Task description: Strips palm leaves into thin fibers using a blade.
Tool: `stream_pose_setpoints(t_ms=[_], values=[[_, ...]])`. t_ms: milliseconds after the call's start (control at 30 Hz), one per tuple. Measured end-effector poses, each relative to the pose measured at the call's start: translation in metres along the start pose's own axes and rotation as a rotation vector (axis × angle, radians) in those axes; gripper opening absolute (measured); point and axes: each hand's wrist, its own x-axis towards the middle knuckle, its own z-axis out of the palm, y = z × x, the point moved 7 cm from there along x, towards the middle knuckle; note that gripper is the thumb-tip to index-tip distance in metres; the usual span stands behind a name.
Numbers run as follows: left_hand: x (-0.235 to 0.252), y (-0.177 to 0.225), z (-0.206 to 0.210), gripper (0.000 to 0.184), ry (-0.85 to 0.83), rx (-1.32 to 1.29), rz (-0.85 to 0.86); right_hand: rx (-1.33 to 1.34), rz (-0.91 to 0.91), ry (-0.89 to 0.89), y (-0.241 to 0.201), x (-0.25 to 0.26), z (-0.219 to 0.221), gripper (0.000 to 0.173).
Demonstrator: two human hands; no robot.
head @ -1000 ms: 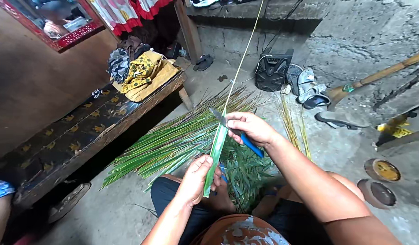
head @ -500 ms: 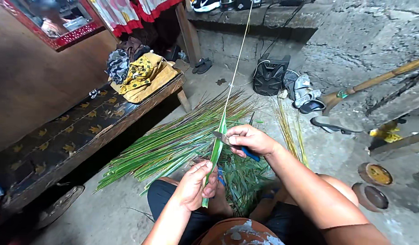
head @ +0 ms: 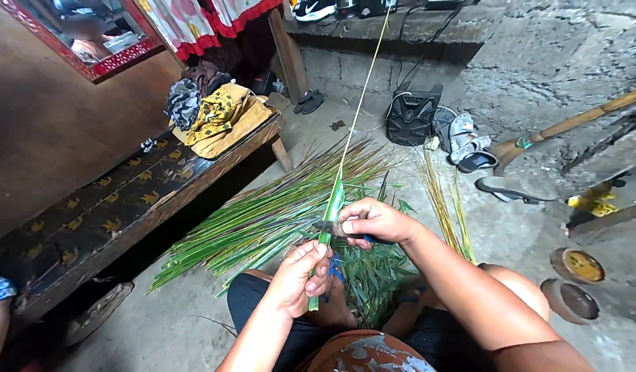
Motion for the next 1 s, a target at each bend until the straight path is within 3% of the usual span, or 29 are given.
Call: stream_pose_setpoints(t_ms=[133, 500, 700, 867, 1000], values=[[-0.006, -0.002, 0.002, 0.020, -0.019, 0.016, -0.006, -0.011, 0.041, 0.103, -0.004, 0.006, -0.018, 0.019], [-0.013, -0.001, -0.002, 0.020, -0.020, -0.076, 0.014, -0.103, 0.031, 0.105, -0.016, 0.031, -0.031, 0.019], [-0.019, -0.009, -0.010, 0.022, -0.047, -0.078, -0.009, 0.023, 0.045, 0.427, -0.032, 0.035, -0.074, 0.023], [-0.014, -0.007, -0.015, 0.039, -0.111, -0.114, -0.053, 0.084, 0.173, 0.232, 0.001, 0.028, -0.026, 0.044], [-0.014, -0.010, -0.015, 0.041, -0.179, -0.125, -0.078, 0.187, 0.099, 0.262, 0.008, 0.029, -0.007, 0.031]])
